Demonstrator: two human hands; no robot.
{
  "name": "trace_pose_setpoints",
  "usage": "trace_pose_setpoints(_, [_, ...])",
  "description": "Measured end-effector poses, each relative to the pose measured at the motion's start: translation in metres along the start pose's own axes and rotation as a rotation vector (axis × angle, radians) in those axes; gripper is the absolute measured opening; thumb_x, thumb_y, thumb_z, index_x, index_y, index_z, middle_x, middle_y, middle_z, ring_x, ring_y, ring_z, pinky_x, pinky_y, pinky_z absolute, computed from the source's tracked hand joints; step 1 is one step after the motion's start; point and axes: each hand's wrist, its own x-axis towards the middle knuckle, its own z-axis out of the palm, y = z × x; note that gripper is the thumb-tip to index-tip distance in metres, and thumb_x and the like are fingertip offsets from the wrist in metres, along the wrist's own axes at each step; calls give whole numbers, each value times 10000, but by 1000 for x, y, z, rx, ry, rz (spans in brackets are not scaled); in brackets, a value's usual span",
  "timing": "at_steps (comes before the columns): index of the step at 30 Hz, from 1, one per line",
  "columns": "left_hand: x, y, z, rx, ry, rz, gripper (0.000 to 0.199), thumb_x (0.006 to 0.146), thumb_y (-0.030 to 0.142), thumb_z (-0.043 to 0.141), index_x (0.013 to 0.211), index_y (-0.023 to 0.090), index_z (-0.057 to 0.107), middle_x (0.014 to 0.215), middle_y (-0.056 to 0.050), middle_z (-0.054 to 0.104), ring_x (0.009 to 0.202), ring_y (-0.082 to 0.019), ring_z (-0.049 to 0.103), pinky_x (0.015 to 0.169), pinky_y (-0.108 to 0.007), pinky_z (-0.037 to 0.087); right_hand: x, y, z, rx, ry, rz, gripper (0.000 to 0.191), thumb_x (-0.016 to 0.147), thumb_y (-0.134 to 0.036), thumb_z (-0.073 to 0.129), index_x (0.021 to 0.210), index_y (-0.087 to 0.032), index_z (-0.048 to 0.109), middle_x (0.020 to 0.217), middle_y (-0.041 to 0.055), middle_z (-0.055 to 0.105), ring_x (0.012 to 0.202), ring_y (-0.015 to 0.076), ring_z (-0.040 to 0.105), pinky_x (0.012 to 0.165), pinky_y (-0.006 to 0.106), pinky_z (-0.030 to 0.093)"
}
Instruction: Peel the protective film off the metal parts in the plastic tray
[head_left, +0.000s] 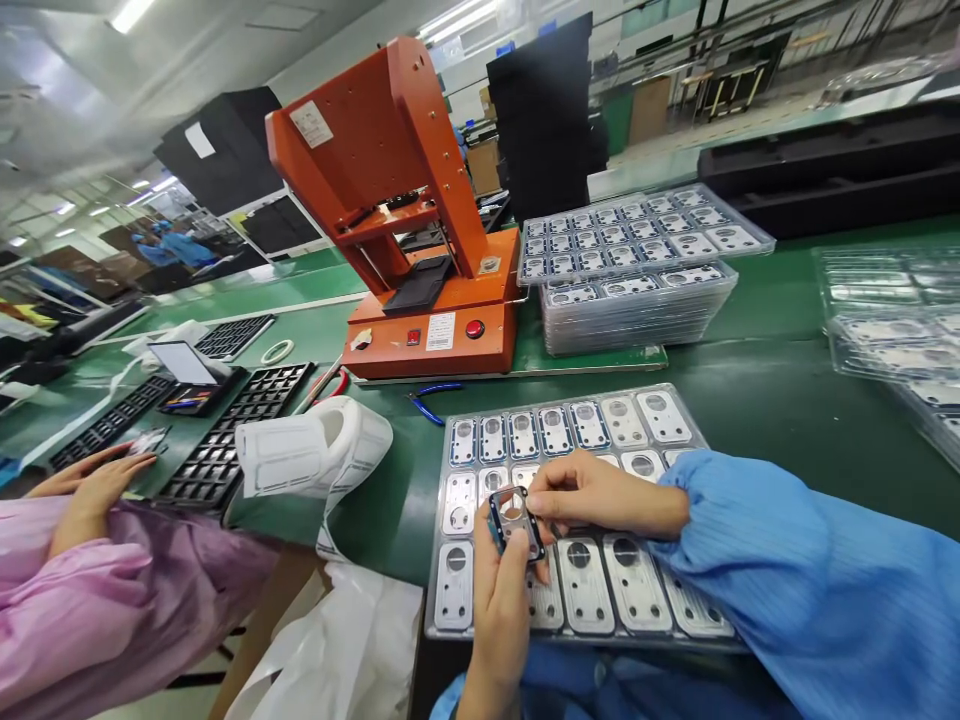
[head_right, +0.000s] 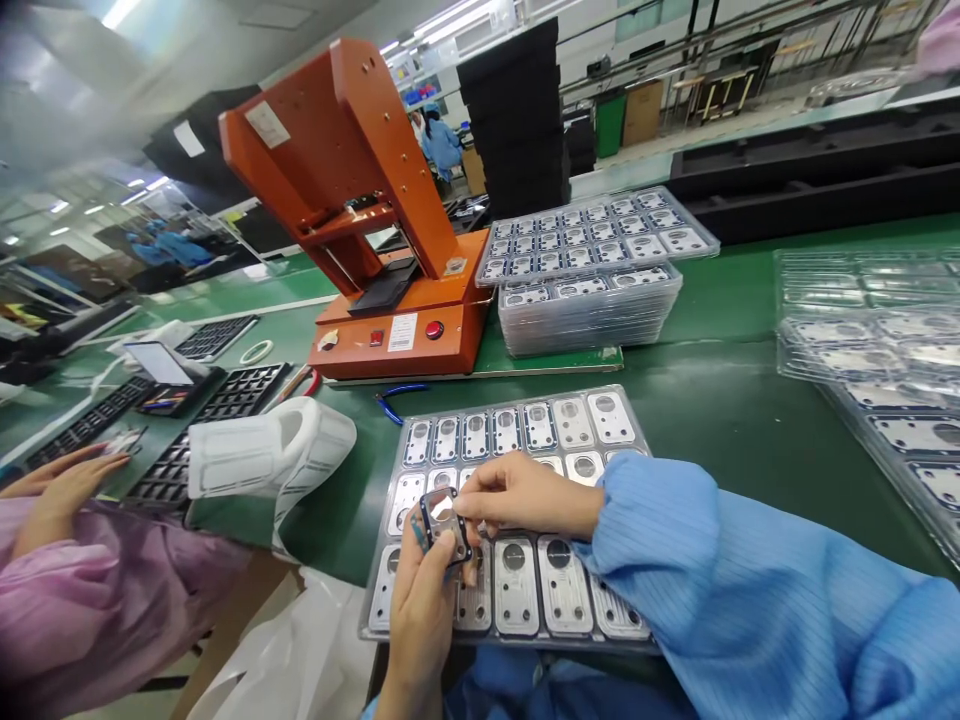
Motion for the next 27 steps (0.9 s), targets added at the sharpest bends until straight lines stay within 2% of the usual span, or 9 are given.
trace_pose_setpoints(2, [0, 0, 0, -11, -19, -40, 437, 820, 370, 602, 1207, 182, 527, 937, -67, 643, 762, -174, 614, 704, -285, 513, 0, 1, -2, -2, -31, -20, 313, 815, -425, 624, 788, -115, 655, 672, 20, 643, 578, 81, 529, 577, 208, 416])
trace_pose_setpoints(5, [1, 0, -1, -5, -3, -31, 441, 812, 377, 610, 1200, 181, 536, 974, -77, 642, 815, -195, 622, 727, -301, 518, 1, 3, -3, -2, -44, -47, 293, 812, -406, 632, 842, -116, 662, 706, 24, 650, 617, 93, 553, 610, 221, 434])
trace_pose_setpoints(10, [1, 0, -1, 27, 26, -26, 457, 801, 370, 625, 1210, 189, 534, 980, -80, 642, 877, -219, 619, 758, -324, 523, 0, 2, 0, -55, -9, -66, 257, 806, -375, 636, 748, -125, 624, 643, 1, 625, 547, 71, 509, 554, 201, 404])
trace_pose_setpoints(14, [-1, 0, -1, 60, 27, -30, 463, 786, 394, 638, 1189, 182, 554, 921, -76, 649, 816, -221, 625, 694, -321, 534, 1, 1, 2, -67, 6, -16, 230, 787, -337, 642, 700, -133, 583, 601, -7, 617, 487, 56, 466, 490, 187, 369])
trace_pose_setpoints(19, [-2, 1, 1, 88, 35, -59, 481, 786, 412, 637, 1203, 192, 543, 916, -72, 646, 830, -217, 627, 692, -297, 530, 2, 3, 3, -50, 35, -23, 156, 780, -243, 616, 684, -145, 542, 564, -18, 610, 495, 63, 501, 501, 184, 383])
trace_pose_setpoints(23, [0, 0, 0, 63, 49, -17, 454, 800, 379, 618, 1202, 181, 546, 889, -65, 636, 860, -220, 621, 721, -306, 523, 2, 1, 3, -64, 46, -18, 205, 792, -311, 632, 696, -133, 598, 600, -5, 622, 492, 58, 478, 498, 187, 383])
trace_pose_setpoints(27, [1, -2, -1, -17, 7, -65, 454, 806, 378, 605, 1212, 182, 542, 864, -54, 644, 800, -200, 626, 718, -302, 520, 1, 1, 1, -52, 1, -23, 285, 806, -409, 632, 748, -130, 641, 646, 4, 636, 514, 62, 478, 519, 192, 396])
